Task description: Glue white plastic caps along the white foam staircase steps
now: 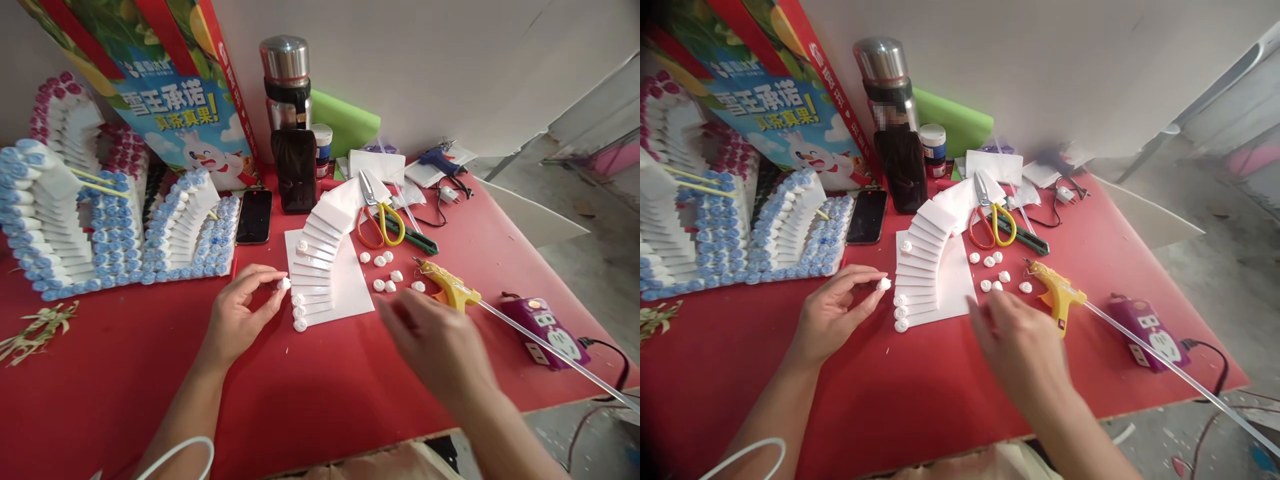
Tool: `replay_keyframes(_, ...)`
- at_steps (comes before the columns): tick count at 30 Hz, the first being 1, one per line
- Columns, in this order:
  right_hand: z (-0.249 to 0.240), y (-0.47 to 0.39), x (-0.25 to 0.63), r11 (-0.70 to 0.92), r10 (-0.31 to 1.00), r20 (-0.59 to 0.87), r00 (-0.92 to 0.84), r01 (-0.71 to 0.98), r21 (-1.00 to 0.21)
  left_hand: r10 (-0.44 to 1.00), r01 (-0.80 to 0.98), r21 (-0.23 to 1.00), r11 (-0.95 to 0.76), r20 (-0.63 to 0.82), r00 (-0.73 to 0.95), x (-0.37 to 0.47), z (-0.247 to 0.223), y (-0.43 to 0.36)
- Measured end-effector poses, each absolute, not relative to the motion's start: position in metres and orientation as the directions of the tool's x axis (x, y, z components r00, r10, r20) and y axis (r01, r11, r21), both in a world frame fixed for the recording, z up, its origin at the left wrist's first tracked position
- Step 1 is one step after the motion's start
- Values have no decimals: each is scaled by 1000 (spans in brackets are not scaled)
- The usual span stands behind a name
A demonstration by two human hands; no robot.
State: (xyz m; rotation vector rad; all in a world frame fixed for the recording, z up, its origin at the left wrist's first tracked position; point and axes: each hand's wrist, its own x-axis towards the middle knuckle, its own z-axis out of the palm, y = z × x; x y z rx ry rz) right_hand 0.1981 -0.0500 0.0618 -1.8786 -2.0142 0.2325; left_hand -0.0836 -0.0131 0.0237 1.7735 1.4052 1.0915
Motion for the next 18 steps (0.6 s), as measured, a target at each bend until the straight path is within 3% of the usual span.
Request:
replay_keyframes(3, 61, -66, 259, -156, 952, 232, 200, 968, -197, 968, 445, 859, -252, 228, 108, -83, 24, -13)
replay_keyframes(5, 47, -69, 292, -298, 933, 167, 318, 945, -137, 965, 430, 864, -262, 234, 117, -82, 24, -13)
replay_keyframes(8, 23, -64, 313, -382, 923, -19, 385, 908, -170, 967, 407, 878, -253, 224, 119, -79, 22, -13)
replay_keyframes(11, 12, -59, 311, -408, 910, 5, 415, 895, -180, 972, 339, 911, -235, 214, 100, -78, 20, -13)
replay_keyframes(14, 15, -60, 308, -492, 866, -108, 488, 793, -359, 975, 274, 936, -222, 214, 60, -78, 17, -13)
replay_keyframes(18, 23, -71, 306, -553, 783, -378, 495, 274, -787, 980, 244, 950, -196, 199, 14, -79, 17, -13)
